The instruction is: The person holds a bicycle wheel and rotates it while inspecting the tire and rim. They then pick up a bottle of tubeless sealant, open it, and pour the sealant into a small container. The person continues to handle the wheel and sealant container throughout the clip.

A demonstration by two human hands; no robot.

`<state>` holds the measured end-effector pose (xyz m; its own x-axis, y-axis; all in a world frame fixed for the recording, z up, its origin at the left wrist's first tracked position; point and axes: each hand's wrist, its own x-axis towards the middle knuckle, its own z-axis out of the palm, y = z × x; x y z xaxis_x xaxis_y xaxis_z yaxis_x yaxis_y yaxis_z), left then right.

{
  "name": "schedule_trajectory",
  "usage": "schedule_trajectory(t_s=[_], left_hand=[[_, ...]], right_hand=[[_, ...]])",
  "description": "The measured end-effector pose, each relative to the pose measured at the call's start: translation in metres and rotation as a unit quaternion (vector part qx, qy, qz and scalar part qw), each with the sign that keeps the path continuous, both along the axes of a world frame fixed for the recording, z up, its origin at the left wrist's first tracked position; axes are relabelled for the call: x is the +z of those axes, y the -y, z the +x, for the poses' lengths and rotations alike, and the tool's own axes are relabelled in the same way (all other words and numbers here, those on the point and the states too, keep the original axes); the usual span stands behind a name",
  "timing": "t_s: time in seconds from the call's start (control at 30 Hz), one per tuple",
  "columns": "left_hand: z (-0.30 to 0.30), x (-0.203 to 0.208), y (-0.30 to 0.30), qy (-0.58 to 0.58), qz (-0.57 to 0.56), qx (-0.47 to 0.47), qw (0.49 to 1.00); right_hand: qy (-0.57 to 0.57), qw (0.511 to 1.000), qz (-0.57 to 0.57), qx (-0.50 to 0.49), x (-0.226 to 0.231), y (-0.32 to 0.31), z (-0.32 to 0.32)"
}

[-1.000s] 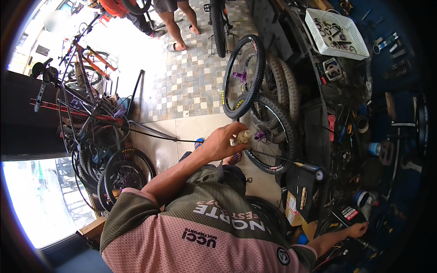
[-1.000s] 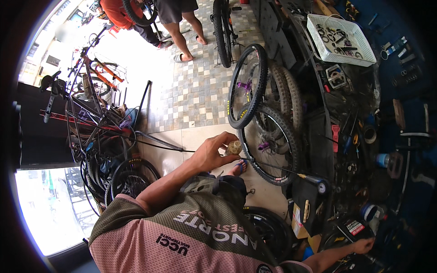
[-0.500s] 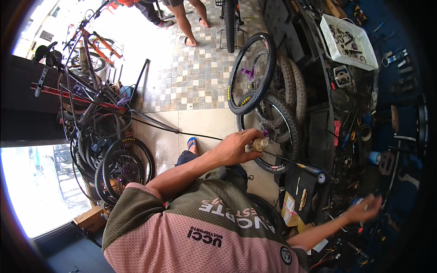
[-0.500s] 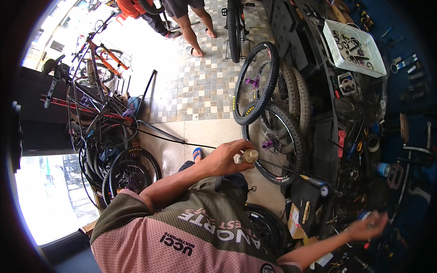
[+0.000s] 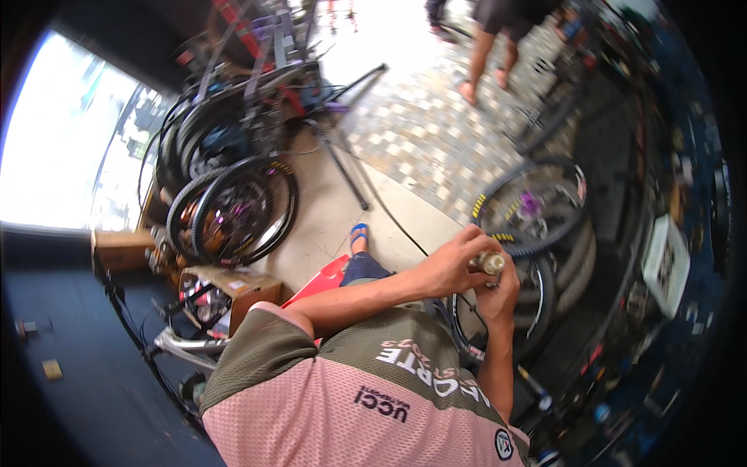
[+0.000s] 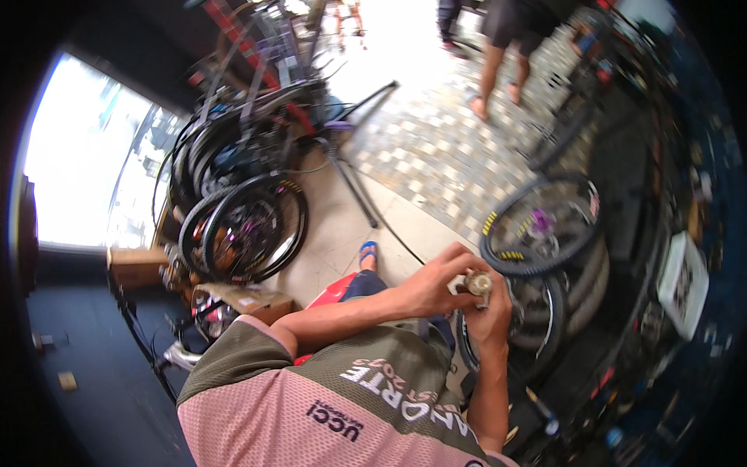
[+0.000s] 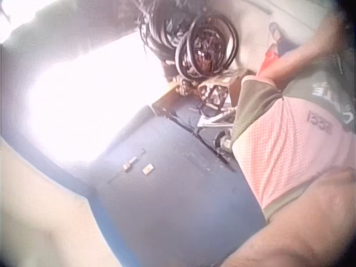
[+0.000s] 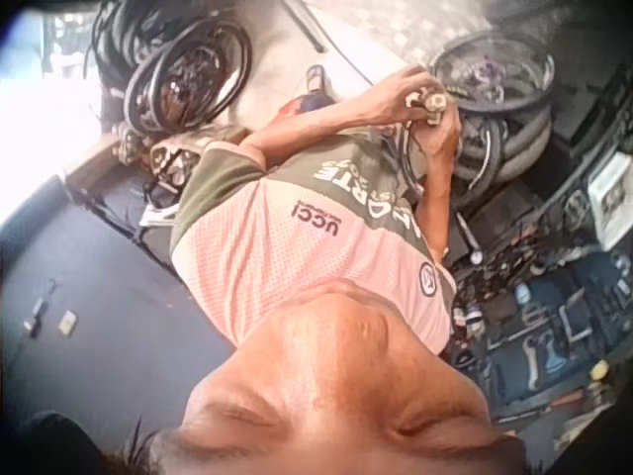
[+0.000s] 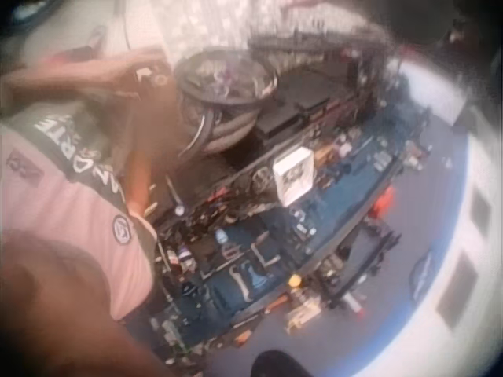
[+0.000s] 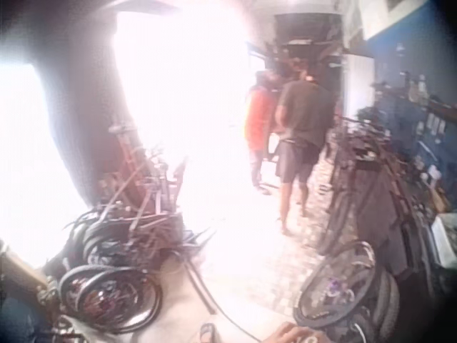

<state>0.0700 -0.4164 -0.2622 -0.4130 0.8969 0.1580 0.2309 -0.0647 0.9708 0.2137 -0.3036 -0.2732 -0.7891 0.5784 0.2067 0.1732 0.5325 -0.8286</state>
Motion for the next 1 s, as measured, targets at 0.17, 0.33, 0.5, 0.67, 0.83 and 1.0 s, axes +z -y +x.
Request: schedule_trajectory(t_s=[0.17, 0.33, 0.5, 0.67, 0.83, 1.0], left_hand=[[-0.100, -0.016, 0.078, -0.038, 0.029, 0.042, 0.998], [-0.214, -0.092, 0.205, -0.051, -0.251, -0.028, 0.966], [-0.353, -0.203, 0.379, -0.028, -0.572, 0.121, 0.811], [-0.433, -0.334, 0.576, 0.119, -0.499, 0.553, 0.657], [-0.459, -0.383, 0.649, 0.313, -0.378, 0.677, 0.549], [-0.471, -0.415, 0.641, 0.421, -0.213, 0.717, 0.513]], right_hand=[[0.000, 0.996, -0.076, 0.041, -0.025, 0.042, -0.105], [0.020, 0.990, -0.110, 0.089, -0.055, 0.068, -0.185], [0.063, 0.981, -0.142, 0.119, -0.063, 0.088, -0.235], [0.118, 0.978, -0.123, 0.120, -0.059, 0.096, -0.258], [0.148, 0.968, -0.176, 0.103, -0.069, 0.094, -0.265], [0.203, 0.961, -0.147, 0.112, -0.082, 0.090, -0.269]])
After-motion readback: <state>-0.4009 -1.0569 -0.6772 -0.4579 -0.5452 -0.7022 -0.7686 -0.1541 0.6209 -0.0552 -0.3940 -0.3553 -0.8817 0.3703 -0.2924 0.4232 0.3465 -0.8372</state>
